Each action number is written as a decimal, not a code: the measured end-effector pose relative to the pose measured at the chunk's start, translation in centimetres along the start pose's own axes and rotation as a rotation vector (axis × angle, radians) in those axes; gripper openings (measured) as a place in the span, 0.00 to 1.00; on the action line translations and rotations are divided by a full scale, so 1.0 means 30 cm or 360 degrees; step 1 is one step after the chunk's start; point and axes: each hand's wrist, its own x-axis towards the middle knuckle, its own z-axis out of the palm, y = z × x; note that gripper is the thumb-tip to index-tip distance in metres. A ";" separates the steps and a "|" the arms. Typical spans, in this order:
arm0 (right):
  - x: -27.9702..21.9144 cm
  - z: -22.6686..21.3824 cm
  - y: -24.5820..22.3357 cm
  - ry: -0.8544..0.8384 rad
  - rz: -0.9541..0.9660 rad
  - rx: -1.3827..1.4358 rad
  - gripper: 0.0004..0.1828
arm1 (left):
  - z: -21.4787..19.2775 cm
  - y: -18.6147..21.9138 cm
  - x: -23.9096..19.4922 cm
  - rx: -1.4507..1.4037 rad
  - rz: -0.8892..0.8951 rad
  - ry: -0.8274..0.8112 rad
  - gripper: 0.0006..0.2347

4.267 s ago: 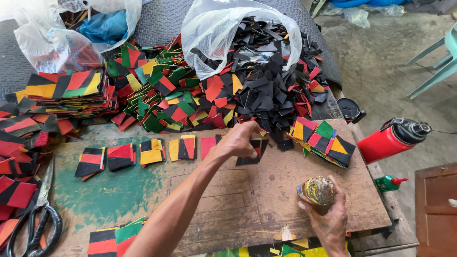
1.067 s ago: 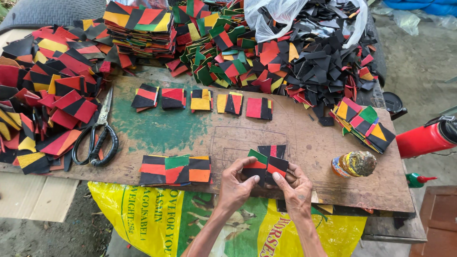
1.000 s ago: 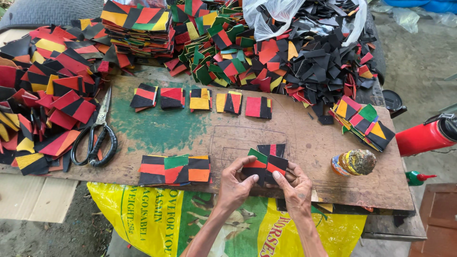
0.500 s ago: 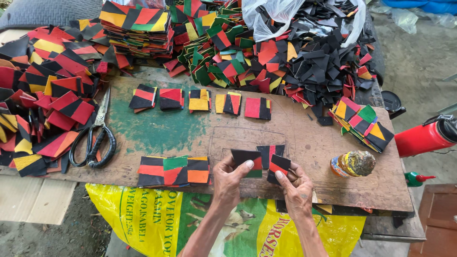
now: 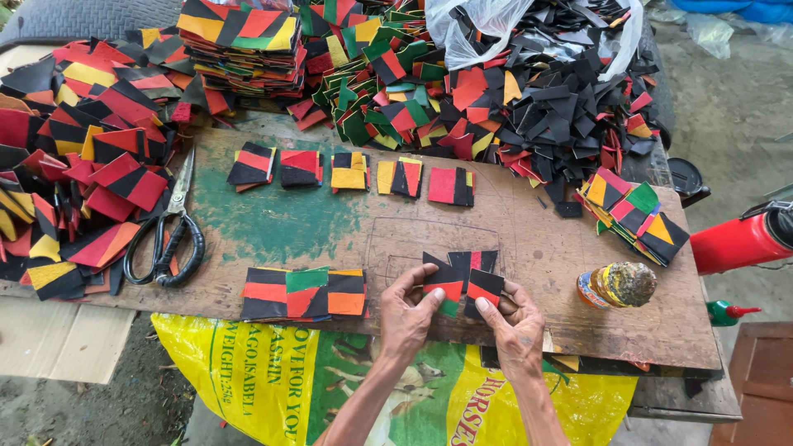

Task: The person assembles small colored rubber pieces into square tiles by hand, arranging them into geometric patterns and pressing them together. The person repeatedly picks up pieces, aligns them, and places the completed tiles on the table.

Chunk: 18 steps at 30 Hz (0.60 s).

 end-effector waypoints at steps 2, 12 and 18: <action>-0.001 0.001 -0.001 0.0000 0.0004 -0.0001 0.22 | 0.000 -0.008 0.000 -0.0076 -0.0010 -0.0039 0.23; -0.001 0.013 -0.014 -0.0018 0.0002 -0.0018 0.22 | -0.004 0.021 -0.023 -0.0161 -0.0025 -0.0154 0.27; -0.001 0.017 -0.017 -0.0011 0.0017 -0.0031 0.23 | -0.012 0.020 -0.026 -0.0141 -0.0004 -0.0208 0.29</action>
